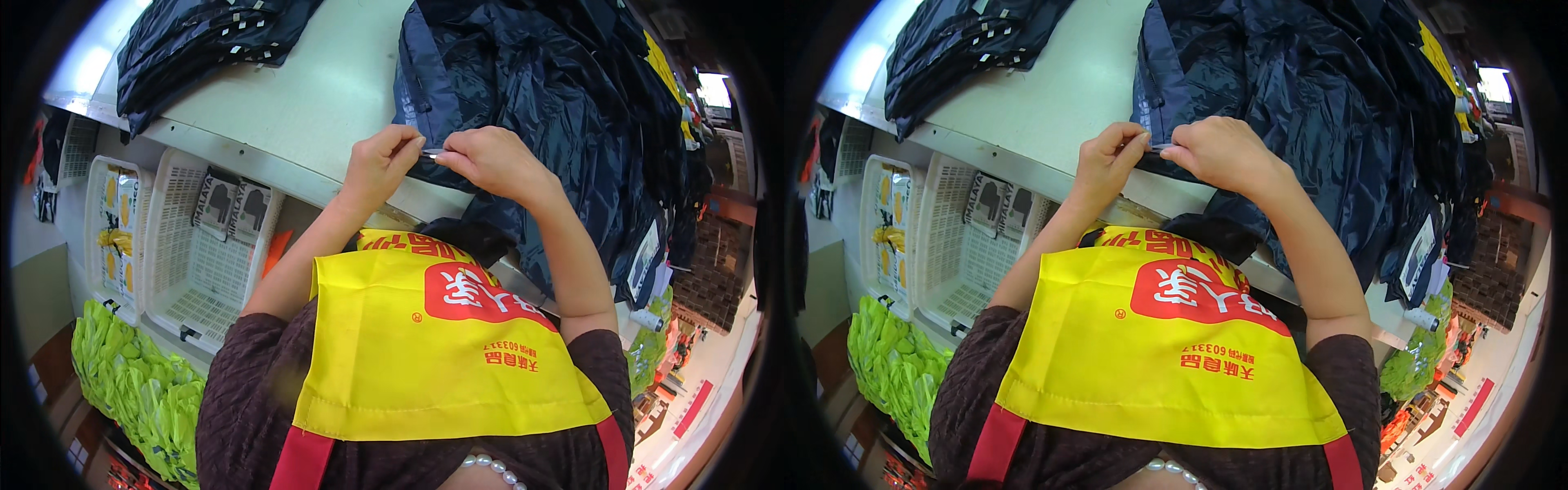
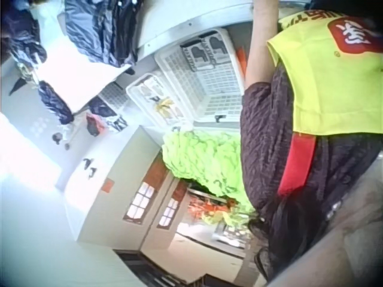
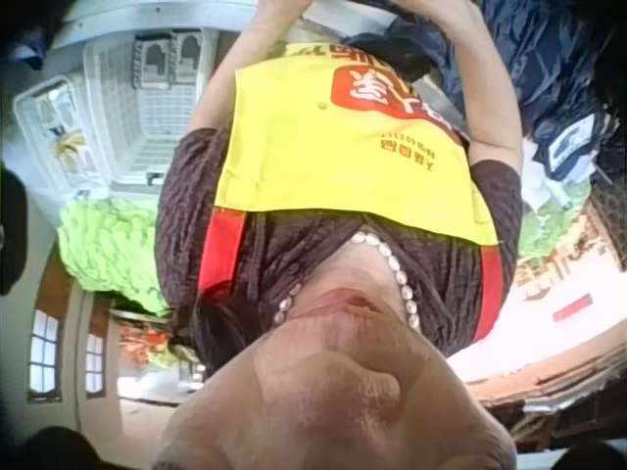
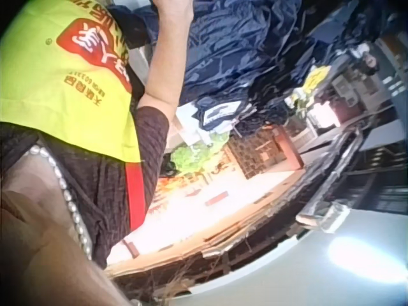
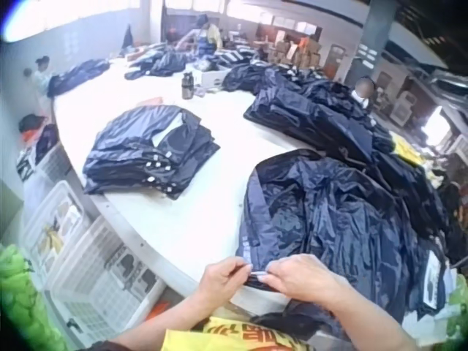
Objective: The person folds a black raincoat on a white table, aligning edges and smoothing the fabric. The person then folds the raincoat into a compact rectangle and places it on a stack of similar folded items.
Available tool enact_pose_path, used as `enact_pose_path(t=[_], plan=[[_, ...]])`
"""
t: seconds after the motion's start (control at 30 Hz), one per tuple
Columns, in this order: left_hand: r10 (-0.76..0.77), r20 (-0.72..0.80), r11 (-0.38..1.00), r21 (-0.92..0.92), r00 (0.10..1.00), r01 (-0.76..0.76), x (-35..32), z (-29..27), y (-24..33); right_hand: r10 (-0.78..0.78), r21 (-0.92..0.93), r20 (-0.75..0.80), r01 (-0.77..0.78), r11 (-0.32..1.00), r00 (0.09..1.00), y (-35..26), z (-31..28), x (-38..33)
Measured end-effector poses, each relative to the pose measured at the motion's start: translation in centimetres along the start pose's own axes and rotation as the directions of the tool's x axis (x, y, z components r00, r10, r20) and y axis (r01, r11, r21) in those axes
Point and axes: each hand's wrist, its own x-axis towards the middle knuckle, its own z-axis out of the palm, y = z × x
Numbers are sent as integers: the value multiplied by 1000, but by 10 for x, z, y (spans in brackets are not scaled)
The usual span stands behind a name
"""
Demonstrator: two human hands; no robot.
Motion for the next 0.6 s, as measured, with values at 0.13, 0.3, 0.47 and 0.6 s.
enact_pose_path(t=[0.13, 0.3, 0.47, 0.6], plan=[[-62, -47, 991, 119, 997, 67, 0, -1, 0, 123, 232, -141, -88, 969, 982, 5, 2, -16], [-439, -485, 896, -304, 757, 324, 9, -68, -50, 416, 700, -295, -101, 707, 860, 27, 6, -78], [-763, -432, 499, -867, 481, 13, -4, -209, -167, 795, 923, -280, -78, 378, 538, 85, 59, -172], [-251, -714, 968, -192, 653, 162, 17, -51, -11, 847, 749, -531, -466, 471, 3, 150, 124, -282]])
